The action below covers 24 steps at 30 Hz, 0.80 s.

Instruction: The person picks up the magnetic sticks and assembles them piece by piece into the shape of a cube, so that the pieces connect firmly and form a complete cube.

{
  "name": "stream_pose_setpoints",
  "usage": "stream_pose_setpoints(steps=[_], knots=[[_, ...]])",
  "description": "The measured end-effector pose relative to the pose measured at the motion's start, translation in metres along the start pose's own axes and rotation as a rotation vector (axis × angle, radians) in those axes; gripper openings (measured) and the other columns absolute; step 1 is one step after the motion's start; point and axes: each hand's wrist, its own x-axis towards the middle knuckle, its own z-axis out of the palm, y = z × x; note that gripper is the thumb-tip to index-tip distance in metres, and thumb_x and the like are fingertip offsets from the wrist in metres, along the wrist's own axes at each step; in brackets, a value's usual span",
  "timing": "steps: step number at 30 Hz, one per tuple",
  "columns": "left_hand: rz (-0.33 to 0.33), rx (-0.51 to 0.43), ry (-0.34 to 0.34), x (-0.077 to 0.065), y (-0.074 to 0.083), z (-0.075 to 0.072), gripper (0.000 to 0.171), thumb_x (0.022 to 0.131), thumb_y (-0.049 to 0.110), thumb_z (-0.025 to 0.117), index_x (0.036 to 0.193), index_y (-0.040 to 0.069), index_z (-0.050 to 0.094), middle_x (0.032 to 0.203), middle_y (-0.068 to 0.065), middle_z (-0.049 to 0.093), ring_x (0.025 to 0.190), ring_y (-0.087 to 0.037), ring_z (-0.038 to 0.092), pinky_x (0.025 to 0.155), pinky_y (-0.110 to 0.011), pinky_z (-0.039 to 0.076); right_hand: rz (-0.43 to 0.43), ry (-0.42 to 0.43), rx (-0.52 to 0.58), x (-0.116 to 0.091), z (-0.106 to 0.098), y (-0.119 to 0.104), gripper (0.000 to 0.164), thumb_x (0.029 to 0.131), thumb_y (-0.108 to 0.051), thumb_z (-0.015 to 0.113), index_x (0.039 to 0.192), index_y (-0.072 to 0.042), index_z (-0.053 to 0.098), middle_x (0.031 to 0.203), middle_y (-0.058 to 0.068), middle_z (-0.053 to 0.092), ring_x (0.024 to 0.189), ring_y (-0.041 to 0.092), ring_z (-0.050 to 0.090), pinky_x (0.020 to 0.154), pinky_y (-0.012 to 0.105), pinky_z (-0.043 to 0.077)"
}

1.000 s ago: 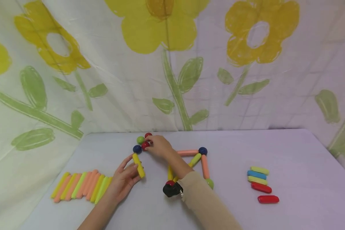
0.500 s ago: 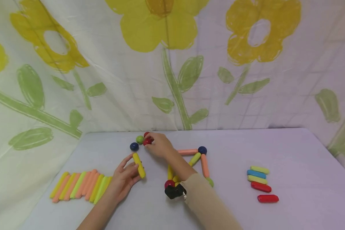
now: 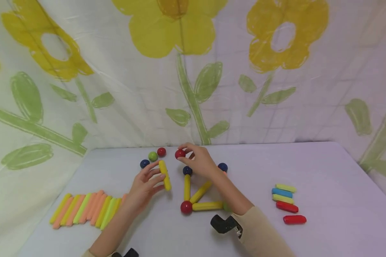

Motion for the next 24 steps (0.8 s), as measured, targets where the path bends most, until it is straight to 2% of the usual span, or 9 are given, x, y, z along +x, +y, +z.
stream_pose_setpoints(steps=[5, 9, 16, 20, 24], knots=[[0.090, 0.083, -0.043, 0.015, 0.005, 0.019, 0.050, 0.099, 0.001, 0.068, 0.148, 0.004, 0.057, 0.126, -0.017, 0.065, 0.096, -0.018, 0.072, 0.087, -0.036, 0.064, 0.041, 0.056, -0.001, -0.017, -0.014, 0.006, 0.035, 0.100, -0.020, 0.075, 0.133, -0.010, 0.069, 0.122, 0.014, 0.074, 0.099, 0.026, 0.067, 0.086, 0.037, 0.058], [0.150, 0.152, -0.072, 0.020, 0.007, 0.028, 0.045, 0.098, 0.002, 0.071, 0.142, 0.000, 0.062, 0.125, -0.018, 0.066, 0.100, -0.024, 0.074, 0.086, -0.035, 0.064, 0.064, 0.092, 0.018, -0.028, -0.024, 0.009, 0.037, 0.101, -0.023, 0.074, 0.135, -0.009, 0.068, 0.124, 0.015, 0.073, 0.101, 0.028, 0.067, 0.090, 0.042, 0.057], [0.227, 0.376, -0.162, 0.018, 0.002, 0.032, 0.039, 0.097, 0.002, 0.074, 0.135, 0.002, 0.069, 0.124, -0.017, 0.071, 0.107, -0.030, 0.071, 0.088, -0.026, 0.061, 0.047, 0.122, 0.108, -0.039, -0.037, 0.007, 0.038, 0.103, -0.022, 0.070, 0.137, -0.005, 0.065, 0.126, 0.018, 0.072, 0.106, 0.034, 0.068, 0.092, 0.037, 0.056], [0.236, 0.427, -0.186, 0.012, 0.002, 0.033, 0.037, 0.097, 0.004, 0.074, 0.134, 0.004, 0.070, 0.121, -0.015, 0.071, 0.106, -0.029, 0.070, 0.088, -0.027, 0.062, 0.033, 0.129, 0.151, -0.041, -0.041, 0.001, 0.037, 0.104, -0.020, 0.070, 0.137, -0.004, 0.065, 0.125, 0.019, 0.073, 0.106, 0.038, 0.068, 0.092, 0.038, 0.056], [0.241, 0.451, -0.209, 0.009, 0.000, 0.034, 0.038, 0.097, 0.004, 0.074, 0.135, 0.004, 0.070, 0.121, -0.015, 0.071, 0.107, -0.029, 0.070, 0.089, -0.027, 0.062, 0.022, 0.153, 0.173, -0.045, -0.044, -0.004, 0.035, 0.104, -0.018, 0.069, 0.136, -0.004, 0.066, 0.123, 0.018, 0.074, 0.102, 0.031, 0.070, 0.093, 0.037, 0.056]])
